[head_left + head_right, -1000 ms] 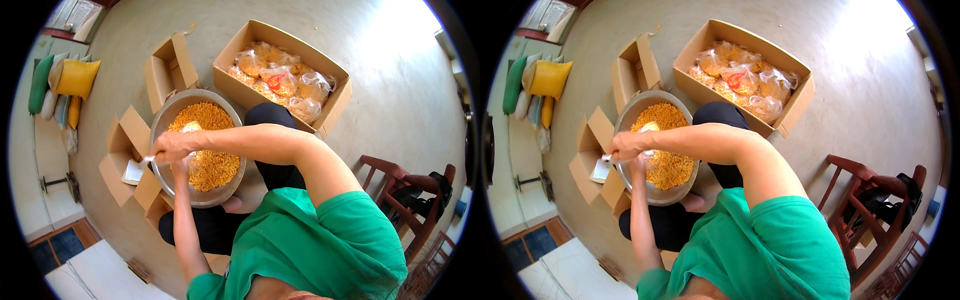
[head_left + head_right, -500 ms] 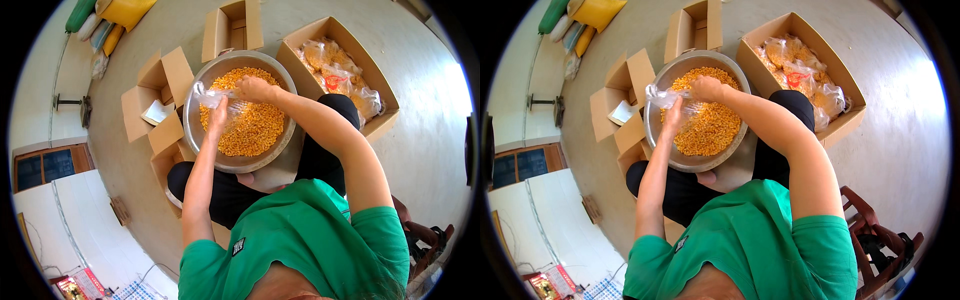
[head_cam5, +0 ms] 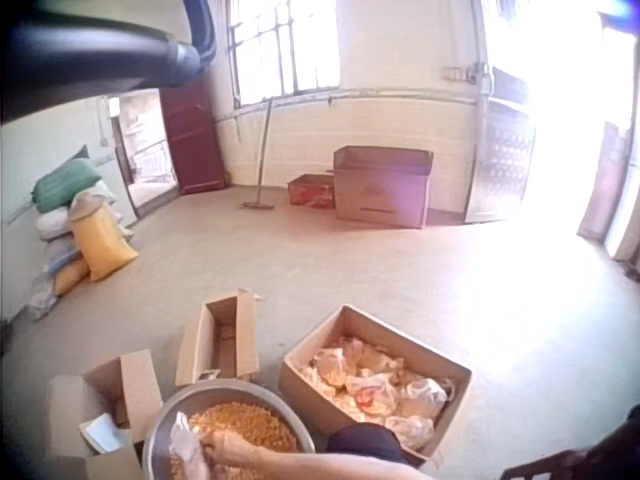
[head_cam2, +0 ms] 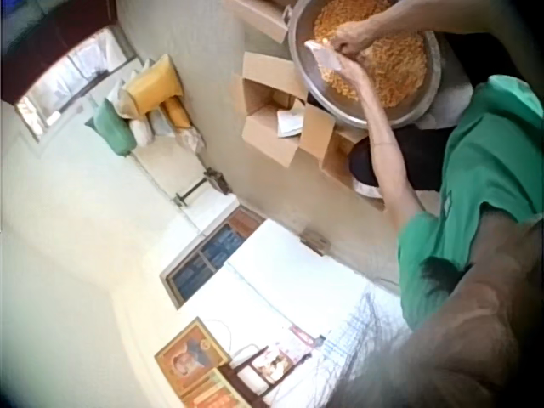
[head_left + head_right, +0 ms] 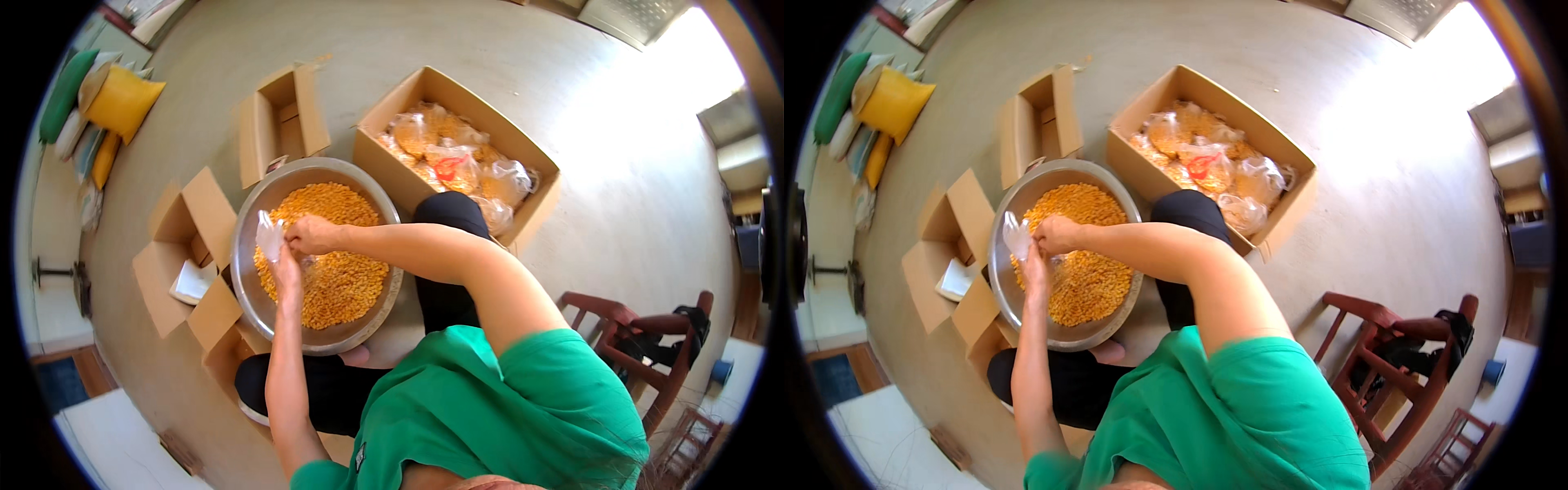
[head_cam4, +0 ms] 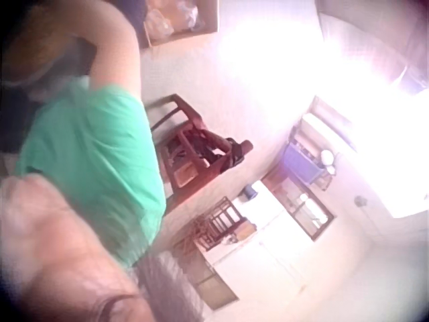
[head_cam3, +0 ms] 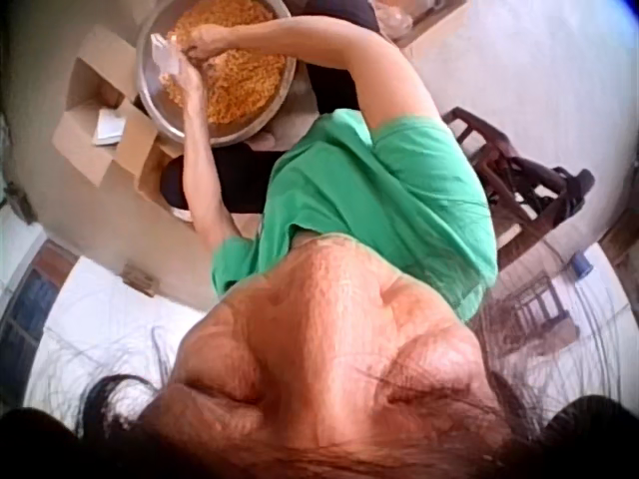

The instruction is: The person scoops yellow grains from a large metal bowl into a clear plastic bag using their hands. They then tie the bag and place it into a cardboard box. The person repeats this process with a second bag.

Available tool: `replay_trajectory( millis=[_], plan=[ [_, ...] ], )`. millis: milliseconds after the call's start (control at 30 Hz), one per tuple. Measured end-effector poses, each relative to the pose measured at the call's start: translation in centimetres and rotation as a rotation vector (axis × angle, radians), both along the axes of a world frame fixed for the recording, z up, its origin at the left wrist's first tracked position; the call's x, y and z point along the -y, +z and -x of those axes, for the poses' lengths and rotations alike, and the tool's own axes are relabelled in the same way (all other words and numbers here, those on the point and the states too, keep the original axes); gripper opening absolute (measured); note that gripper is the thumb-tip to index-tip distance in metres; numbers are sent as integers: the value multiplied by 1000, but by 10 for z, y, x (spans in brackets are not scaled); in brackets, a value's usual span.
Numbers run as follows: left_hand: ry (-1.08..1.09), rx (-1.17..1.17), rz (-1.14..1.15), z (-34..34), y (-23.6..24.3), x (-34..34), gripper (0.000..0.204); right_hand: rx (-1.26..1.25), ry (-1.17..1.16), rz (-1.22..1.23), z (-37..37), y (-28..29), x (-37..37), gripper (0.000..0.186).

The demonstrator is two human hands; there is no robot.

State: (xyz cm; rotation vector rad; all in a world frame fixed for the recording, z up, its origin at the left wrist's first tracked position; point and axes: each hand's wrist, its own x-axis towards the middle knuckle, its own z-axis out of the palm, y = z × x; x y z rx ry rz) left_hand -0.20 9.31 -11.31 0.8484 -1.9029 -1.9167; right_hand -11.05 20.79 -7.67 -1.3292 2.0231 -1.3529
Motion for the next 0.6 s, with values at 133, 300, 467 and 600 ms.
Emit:
replay_trajectory(
  millis=[133, 300, 467, 600],
  plan=[
    [59, -67, 250, 11, 40, -17, 35, -148, -156, -83, -8, 20, 0, 25],
    [-2, 171, 534, 13, 62, -10, 29, -329, -155, -131, -20, 19, -4, 34],
    [-19, -43, 1132, 15, 53, -18, 26, -341, -103, -279, 5, -10, -3, 67],
    [-3, -42, 958, 7, 50, -15, 23, -287, 144, -383, 6, 7, -3, 87]
  ],
)
